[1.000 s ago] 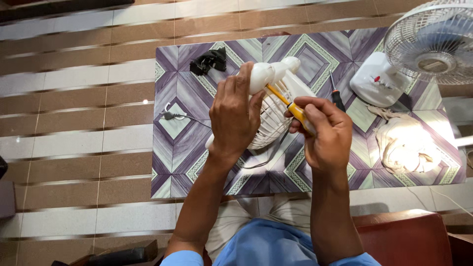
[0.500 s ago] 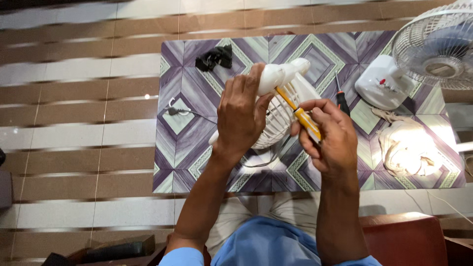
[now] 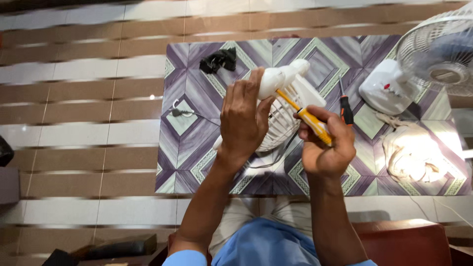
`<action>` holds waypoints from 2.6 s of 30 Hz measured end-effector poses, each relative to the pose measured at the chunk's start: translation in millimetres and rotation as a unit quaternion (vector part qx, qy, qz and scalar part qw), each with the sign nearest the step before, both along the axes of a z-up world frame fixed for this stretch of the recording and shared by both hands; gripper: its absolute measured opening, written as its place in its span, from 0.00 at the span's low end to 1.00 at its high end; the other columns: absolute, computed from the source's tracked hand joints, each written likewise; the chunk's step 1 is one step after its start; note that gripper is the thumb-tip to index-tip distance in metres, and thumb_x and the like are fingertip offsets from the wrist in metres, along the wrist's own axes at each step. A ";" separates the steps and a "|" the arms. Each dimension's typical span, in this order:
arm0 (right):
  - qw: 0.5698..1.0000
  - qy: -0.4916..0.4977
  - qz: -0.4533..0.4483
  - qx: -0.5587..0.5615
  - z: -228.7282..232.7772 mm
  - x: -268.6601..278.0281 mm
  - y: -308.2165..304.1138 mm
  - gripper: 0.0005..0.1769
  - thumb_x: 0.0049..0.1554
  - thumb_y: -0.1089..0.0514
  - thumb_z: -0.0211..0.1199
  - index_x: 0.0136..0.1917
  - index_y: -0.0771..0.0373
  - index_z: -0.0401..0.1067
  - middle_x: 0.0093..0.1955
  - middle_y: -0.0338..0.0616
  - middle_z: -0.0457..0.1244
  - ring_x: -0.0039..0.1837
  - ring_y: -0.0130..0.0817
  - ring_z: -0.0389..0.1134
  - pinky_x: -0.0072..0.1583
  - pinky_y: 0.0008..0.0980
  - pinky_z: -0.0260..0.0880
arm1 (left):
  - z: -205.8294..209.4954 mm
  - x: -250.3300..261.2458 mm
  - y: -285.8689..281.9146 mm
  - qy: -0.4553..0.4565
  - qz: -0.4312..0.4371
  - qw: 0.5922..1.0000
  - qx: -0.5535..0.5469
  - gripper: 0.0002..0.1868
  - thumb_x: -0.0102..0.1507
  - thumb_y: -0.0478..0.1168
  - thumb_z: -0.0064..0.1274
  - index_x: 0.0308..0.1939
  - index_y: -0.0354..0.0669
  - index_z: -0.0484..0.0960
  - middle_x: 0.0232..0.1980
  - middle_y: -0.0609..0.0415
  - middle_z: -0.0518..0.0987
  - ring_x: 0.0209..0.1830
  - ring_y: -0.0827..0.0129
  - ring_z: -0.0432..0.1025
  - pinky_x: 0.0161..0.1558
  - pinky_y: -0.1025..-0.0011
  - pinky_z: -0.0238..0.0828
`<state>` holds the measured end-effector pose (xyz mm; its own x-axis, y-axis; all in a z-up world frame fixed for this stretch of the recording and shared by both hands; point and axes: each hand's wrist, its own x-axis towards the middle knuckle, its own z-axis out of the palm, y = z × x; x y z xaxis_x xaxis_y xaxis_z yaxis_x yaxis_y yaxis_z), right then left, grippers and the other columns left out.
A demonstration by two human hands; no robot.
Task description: The person disassembles a small white electric fan by using a yellow screwdriver to remove screws from the rear cover, then separates the front grille from the rear housing to expose the fan blades and motor.
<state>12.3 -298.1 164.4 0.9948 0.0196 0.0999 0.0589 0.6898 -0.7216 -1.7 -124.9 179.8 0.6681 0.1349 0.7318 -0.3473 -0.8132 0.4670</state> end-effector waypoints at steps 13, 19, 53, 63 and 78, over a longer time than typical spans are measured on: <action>0.818 -0.318 -0.244 -0.413 -5.6 -11.5 6.7 0.13 0.71 0.57 0.62 0.52 0.72 0.69 0.45 0.47 0.62 0.45 0.28 0.63 0.48 0.29 0.64 | 2.3 3.0 7.5 0.000 0.002 1.000 0.010 0.31 0.71 0.38 0.56 0.75 0.38 0.63 0.52 0.43 0.77 0.50 0.52 0.71 0.53 0.53 0.70; 0.957 -0.039 -0.087 -0.272 -24.6 10.6 19.4 0.12 0.68 0.52 0.55 0.58 0.62 0.66 0.43 0.39 0.60 0.33 0.19 0.57 0.34 0.21 0.56 | 1.2 2.8 17.4 0.022 0.070 0.995 0.074 0.33 0.68 0.37 0.59 0.75 0.39 0.64 0.53 0.43 0.77 0.51 0.51 0.71 0.52 0.52 0.69; 0.996 0.045 -0.019 -0.078 -66.9 34.8 -3.0 0.12 0.69 0.53 0.53 0.57 0.64 0.61 0.42 0.48 0.58 0.29 0.22 0.56 0.29 0.20 0.55 | 0.1 34.7 -9.1 0.109 0.070 0.978 0.163 0.34 0.65 0.42 0.60 0.74 0.45 0.65 0.53 0.41 0.77 0.51 0.52 0.71 0.51 0.51 0.70; 0.995 0.095 0.032 -0.028 -100.9 48.2 -18.2 0.19 0.68 0.46 0.48 0.60 0.63 0.61 0.42 0.50 0.64 0.31 0.26 0.60 0.28 0.22 0.54 | -1.4 55.8 -18.5 0.157 0.009 0.969 0.190 0.33 0.66 0.41 0.55 0.75 0.46 0.64 0.54 0.40 0.75 0.52 0.49 0.70 0.53 0.49 0.67; 0.981 0.168 0.071 0.066 -153.6 78.0 -14.0 0.12 0.63 0.58 0.60 0.57 0.61 0.61 0.41 0.51 0.63 0.34 0.27 0.62 0.30 0.21 0.57 | -23.8 96.3 -32.7 0.156 0.047 0.943 0.290 0.32 0.58 0.34 0.54 0.68 0.46 0.72 0.47 0.43 0.79 0.48 0.51 0.73 0.48 0.52 0.67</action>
<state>90.3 -312.1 10.8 0.9605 0.1683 -0.2214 -0.2692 0.7629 -0.5878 94.6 -157.6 156.0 0.8685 -0.1582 0.4697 -0.1807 -0.9835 0.0030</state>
